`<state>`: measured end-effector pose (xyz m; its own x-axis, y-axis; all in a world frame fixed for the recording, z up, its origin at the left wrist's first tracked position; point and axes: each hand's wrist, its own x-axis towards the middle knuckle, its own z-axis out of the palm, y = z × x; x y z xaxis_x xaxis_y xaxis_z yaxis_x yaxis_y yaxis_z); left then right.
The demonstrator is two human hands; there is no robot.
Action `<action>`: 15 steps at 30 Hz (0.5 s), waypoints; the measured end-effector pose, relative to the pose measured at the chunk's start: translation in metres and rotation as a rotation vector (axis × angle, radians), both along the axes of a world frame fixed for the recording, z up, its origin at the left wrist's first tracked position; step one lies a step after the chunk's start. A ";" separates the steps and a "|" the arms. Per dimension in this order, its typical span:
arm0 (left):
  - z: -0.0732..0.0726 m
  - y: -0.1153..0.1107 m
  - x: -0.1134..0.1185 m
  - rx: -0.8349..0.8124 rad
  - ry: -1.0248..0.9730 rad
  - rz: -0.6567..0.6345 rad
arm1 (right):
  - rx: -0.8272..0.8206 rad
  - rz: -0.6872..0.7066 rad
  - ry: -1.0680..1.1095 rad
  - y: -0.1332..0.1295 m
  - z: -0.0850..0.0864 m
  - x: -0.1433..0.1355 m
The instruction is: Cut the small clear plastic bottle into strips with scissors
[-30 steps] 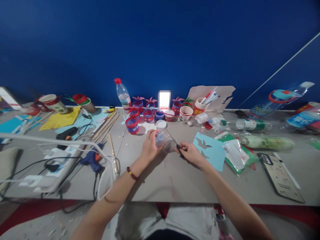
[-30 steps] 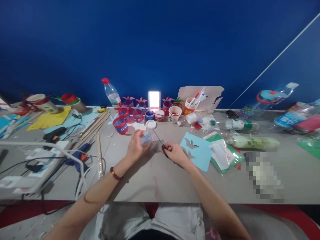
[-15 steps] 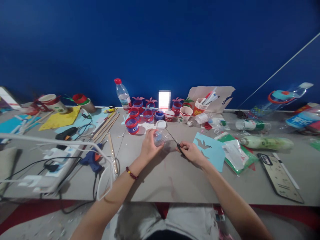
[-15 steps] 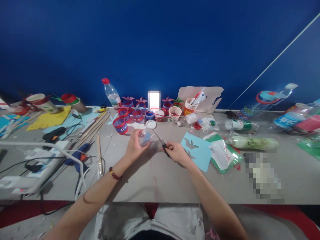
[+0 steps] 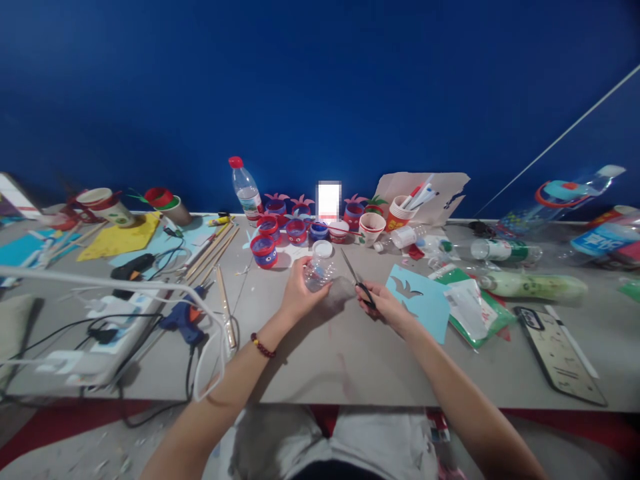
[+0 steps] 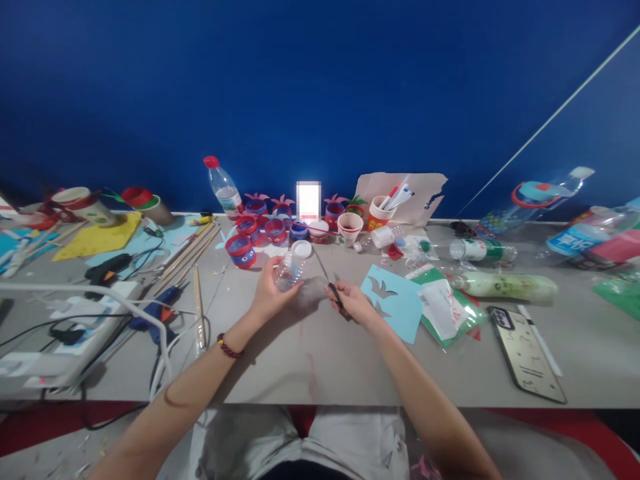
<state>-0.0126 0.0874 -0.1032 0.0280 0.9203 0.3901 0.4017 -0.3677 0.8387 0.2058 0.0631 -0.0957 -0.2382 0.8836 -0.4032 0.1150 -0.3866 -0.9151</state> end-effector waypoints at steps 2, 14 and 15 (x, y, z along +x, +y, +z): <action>-0.001 0.000 0.000 -0.004 0.010 -0.014 | 0.013 0.017 0.005 -0.001 0.000 0.000; 0.006 0.002 0.001 -0.302 -0.425 -0.260 | 0.083 0.090 0.026 -0.005 0.000 -0.001; 0.005 0.003 0.001 -0.361 -0.497 -0.295 | 0.082 0.090 0.020 -0.005 0.000 -0.001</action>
